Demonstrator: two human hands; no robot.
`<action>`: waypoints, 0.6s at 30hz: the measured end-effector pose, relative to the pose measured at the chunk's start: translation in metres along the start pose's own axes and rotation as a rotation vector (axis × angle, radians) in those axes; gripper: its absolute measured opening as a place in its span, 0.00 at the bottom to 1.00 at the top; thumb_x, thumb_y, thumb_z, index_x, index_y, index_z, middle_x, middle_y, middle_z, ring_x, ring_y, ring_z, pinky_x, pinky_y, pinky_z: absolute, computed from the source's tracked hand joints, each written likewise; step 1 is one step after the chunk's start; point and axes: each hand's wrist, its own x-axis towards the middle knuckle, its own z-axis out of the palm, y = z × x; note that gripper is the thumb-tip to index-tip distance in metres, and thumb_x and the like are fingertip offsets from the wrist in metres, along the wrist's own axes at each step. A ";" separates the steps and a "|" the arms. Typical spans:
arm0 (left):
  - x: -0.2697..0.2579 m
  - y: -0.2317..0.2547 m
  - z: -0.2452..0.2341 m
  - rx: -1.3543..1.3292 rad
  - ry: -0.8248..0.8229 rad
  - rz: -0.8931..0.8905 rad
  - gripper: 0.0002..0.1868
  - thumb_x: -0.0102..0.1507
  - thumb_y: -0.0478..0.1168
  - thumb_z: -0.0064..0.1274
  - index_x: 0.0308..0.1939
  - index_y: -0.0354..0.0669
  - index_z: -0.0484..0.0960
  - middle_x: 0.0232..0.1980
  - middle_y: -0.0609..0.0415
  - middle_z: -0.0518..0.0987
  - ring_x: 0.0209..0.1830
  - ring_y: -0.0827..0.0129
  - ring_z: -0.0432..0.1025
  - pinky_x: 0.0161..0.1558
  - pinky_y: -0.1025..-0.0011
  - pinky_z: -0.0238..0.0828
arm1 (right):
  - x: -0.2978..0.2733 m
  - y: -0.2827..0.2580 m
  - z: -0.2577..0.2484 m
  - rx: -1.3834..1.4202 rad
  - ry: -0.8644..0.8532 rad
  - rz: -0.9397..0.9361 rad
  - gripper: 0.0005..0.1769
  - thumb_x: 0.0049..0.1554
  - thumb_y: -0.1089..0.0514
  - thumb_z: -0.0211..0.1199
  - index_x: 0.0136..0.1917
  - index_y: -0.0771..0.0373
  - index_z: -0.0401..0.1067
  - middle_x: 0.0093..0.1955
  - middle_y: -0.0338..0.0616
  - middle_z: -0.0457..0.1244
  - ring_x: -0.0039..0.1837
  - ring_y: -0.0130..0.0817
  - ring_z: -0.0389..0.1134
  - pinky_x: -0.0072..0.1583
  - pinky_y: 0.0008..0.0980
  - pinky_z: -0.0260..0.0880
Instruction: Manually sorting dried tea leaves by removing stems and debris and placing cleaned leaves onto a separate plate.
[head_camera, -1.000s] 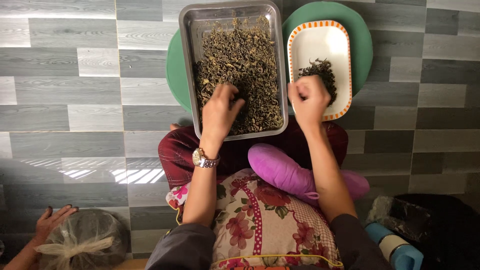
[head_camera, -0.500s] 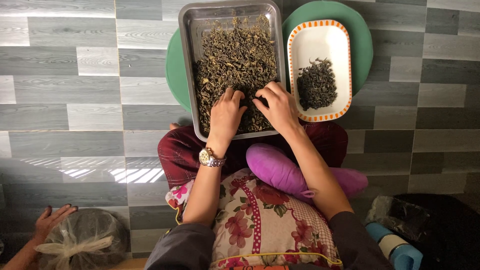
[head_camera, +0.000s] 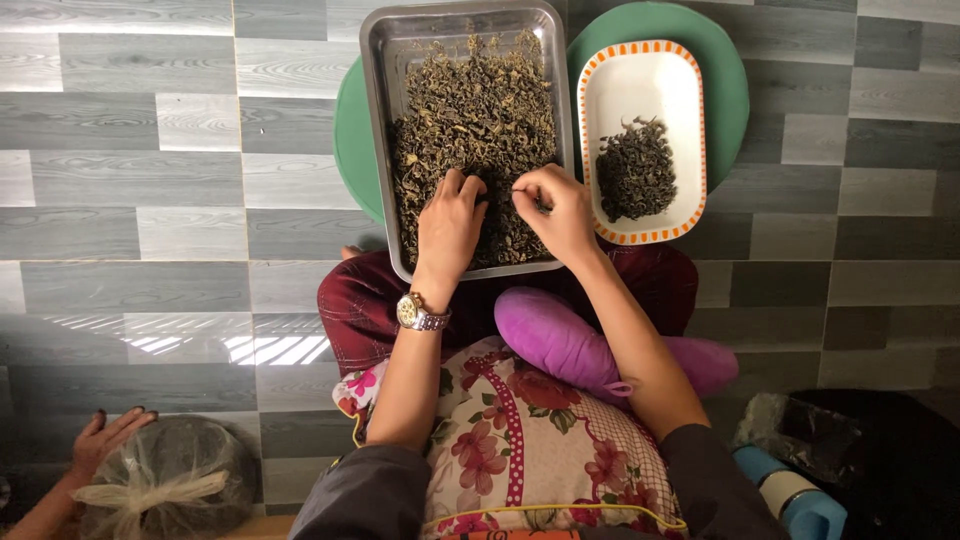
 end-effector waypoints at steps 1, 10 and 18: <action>0.000 0.000 -0.001 0.000 0.000 -0.002 0.11 0.62 0.36 0.61 0.46 0.42 0.77 0.46 0.49 0.73 0.45 0.55 0.75 0.43 0.60 0.75 | 0.000 0.003 -0.001 0.001 -0.002 0.000 0.04 0.56 0.65 0.70 0.46 0.62 0.77 0.38 0.37 0.65 0.36 0.24 0.61 0.38 0.26 0.59; 0.001 0.002 -0.003 -0.047 0.049 0.031 0.09 0.62 0.35 0.58 0.45 0.42 0.76 0.45 0.49 0.72 0.45 0.54 0.74 0.42 0.60 0.74 | -0.009 0.082 -0.020 0.063 0.403 0.001 0.09 0.64 0.67 0.64 0.42 0.60 0.68 0.34 0.33 0.59 0.34 0.20 0.56 0.34 0.23 0.55; 0.001 0.003 -0.004 -0.114 0.109 0.037 0.05 0.65 0.34 0.58 0.41 0.40 0.78 0.44 0.49 0.73 0.42 0.55 0.74 0.42 0.61 0.74 | -0.009 0.058 -0.044 -0.063 0.546 0.067 0.16 0.58 0.71 0.66 0.41 0.60 0.59 0.33 0.32 0.50 0.34 0.23 0.48 0.39 0.27 0.50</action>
